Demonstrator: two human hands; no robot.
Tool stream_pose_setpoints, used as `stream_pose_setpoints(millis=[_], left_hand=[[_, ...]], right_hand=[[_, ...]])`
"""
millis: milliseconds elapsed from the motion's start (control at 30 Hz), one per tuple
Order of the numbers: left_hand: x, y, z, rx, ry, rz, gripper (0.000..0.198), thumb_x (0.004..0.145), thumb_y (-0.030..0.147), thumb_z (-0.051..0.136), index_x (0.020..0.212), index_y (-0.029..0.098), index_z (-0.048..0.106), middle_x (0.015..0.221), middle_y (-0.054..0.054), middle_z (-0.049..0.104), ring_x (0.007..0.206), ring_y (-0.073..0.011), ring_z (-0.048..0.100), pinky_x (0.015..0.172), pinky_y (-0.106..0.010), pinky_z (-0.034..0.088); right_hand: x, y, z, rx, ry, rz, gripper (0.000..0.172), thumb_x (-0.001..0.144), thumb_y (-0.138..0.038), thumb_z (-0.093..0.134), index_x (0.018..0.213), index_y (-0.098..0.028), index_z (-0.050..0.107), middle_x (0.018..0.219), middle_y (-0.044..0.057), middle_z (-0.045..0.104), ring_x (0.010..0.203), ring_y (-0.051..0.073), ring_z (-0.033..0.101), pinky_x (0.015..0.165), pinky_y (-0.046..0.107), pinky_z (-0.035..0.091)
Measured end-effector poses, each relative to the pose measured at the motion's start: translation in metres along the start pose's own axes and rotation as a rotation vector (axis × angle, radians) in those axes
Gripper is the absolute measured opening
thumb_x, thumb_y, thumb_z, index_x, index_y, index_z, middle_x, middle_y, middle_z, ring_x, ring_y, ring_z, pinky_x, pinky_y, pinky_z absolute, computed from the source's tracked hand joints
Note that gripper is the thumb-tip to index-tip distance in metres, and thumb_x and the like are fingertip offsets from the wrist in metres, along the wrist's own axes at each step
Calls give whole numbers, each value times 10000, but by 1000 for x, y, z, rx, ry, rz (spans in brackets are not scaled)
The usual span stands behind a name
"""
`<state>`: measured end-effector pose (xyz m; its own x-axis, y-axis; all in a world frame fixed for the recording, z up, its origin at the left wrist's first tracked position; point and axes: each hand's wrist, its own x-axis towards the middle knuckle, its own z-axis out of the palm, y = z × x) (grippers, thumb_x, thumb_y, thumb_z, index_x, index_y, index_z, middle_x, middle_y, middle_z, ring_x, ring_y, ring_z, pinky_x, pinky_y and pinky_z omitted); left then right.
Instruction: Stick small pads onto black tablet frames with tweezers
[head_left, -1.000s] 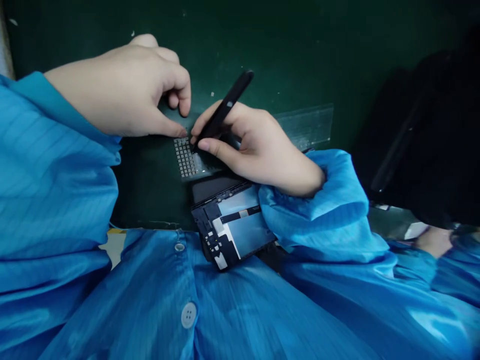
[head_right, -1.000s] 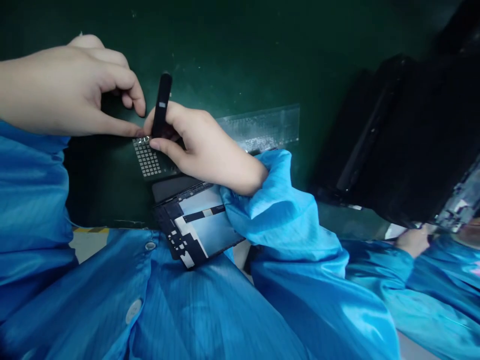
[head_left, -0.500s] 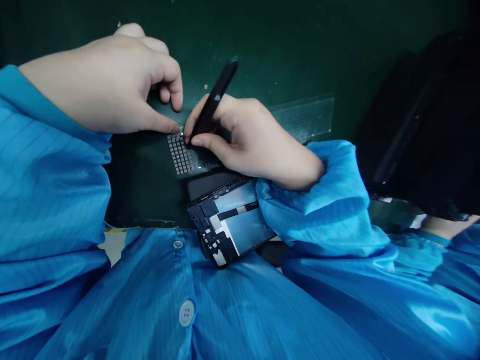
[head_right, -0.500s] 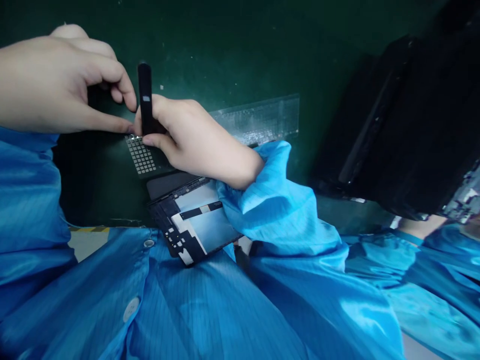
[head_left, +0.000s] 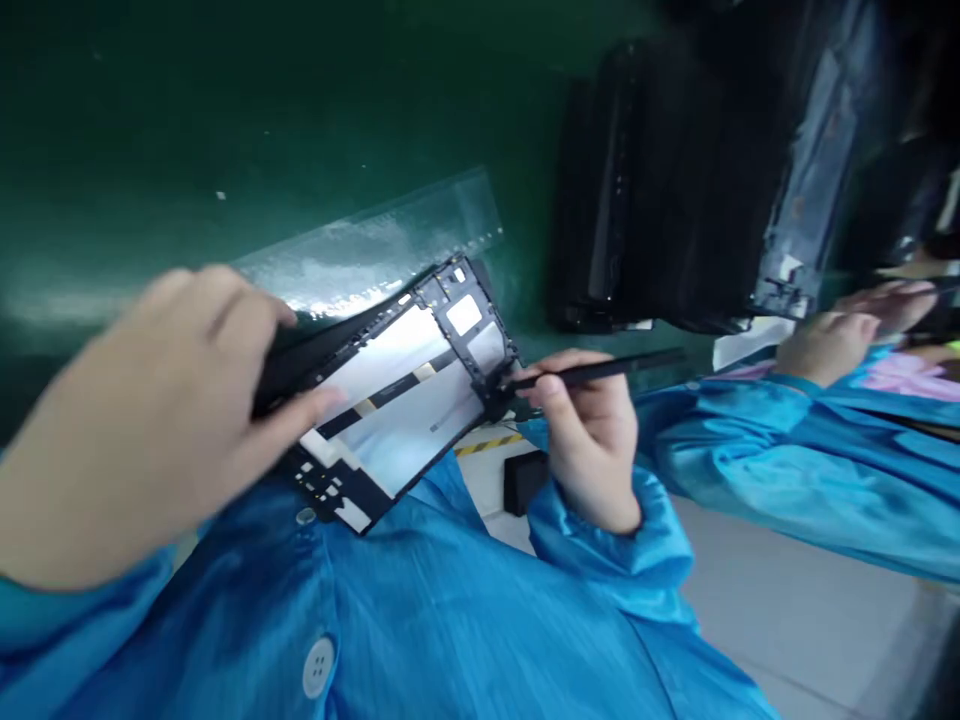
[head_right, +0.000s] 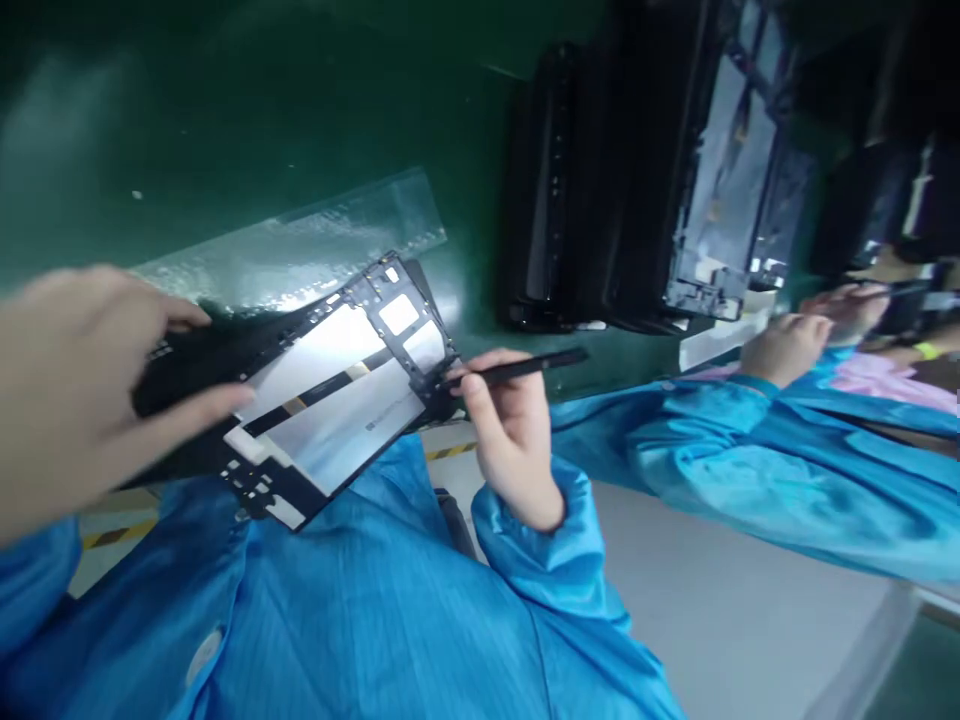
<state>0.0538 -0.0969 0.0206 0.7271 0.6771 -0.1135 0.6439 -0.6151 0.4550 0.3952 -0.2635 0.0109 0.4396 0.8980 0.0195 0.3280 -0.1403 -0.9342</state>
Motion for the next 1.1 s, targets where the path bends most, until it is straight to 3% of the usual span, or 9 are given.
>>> stream_pose_setpoints(millis=[133, 267, 467, 633, 767, 867, 933, 1000, 1100], left_hand=[[-6, 46, 14, 207, -98, -4, 887, 1005, 747, 358, 1722, 224, 379, 1331, -241, 622, 1340, -562, 555, 1016, -748, 535], [-2, 44, 16, 170, -46, -60, 1013, 968, 803, 396, 1811, 285, 177, 1324, -219, 653, 1333, -576, 581, 1031, -764, 503], [0, 34, 18, 141, -72, -94, 1085, 912, 849, 420, 1775, 195, 349, 1380, -269, 638, 1332, -620, 575, 1048, -797, 479], [0, 34, 19, 144, -53, -79, 1039, 926, 846, 410, 1789, 287, 264, 1347, -234, 627, 1316, -579, 577, 1053, -791, 488], [0, 32, 19, 121, -80, -121, 1016, 912, 876, 416, 1676, 208, 467, 1340, -251, 596, 1333, -589, 558, 1113, -801, 459], [4, 32, 20, 84, -99, -179, 921, 894, 847, 587, 1549, 199, 591, 1341, -240, 594, 1327, -564, 542, 1112, -828, 456], [8, 35, 20, 34, -125, -217, 856, 866, 715, 783, 1504, 173, 604, 1379, -232, 589, 1333, -540, 526, 1114, -847, 451], [13, 42, 18, -19, -154, -247, 836, 820, 544, 918, 1489, 161, 594, 1431, -223, 584, 1360, -507, 515, 1151, -829, 443], [18, 58, 13, -65, -169, -283, 791, 808, 434, 948, 1469, 165, 607, 1451, -192, 605, 1377, -446, 531, 1204, -737, 458]], right_hand=[[-24, 17, -3, -9, -17, -36, 120, 1055, -376, 754, 1125, -300, 692, 1028, 34, 769, 901, 197, 794, 800, 352, 716], [-22, 22, 4, 22, 15, -74, 100, 1064, -335, 739, 1136, -294, 684, 1040, 34, 759, 939, 191, 797, 803, 333, 712], [-19, 23, 6, 71, 15, -94, 126, 1062, -226, 725, 1164, -300, 723, 1064, 24, 767, 913, 158, 765, 776, 291, 665], [-19, 25, 6, 69, -6, -86, 164, 1068, -189, 704, 1187, -301, 715, 1074, 22, 764, 963, 168, 774, 794, 306, 656], [-20, 20, 5, -106, -39, -205, 260, 1026, -128, 720, 1224, -298, 721, 1092, 39, 778, 1047, 212, 773, 896, 385, 645], [-22, 11, -3, -208, 36, -302, 240, 995, -95, 706, 1149, -272, 755, 1150, 59, 799, 1105, 237, 764, 992, 433, 614], [-29, 4, -10, -142, 112, -252, 219, 985, -75, 623, 979, -254, 749, 1091, 43, 795, 1038, 222, 759, 931, 403, 599], [-41, -2, -12, -123, -59, -81, 233, 937, -76, 588, 838, -246, 712, 914, 13, 775, 863, 196, 746, 790, 353, 574], [-64, -11, 1, -150, -578, 263, 95, 946, -253, 672, 1012, -266, 740, 842, -1, 806, 662, 200, 725, 633, 347, 567]])
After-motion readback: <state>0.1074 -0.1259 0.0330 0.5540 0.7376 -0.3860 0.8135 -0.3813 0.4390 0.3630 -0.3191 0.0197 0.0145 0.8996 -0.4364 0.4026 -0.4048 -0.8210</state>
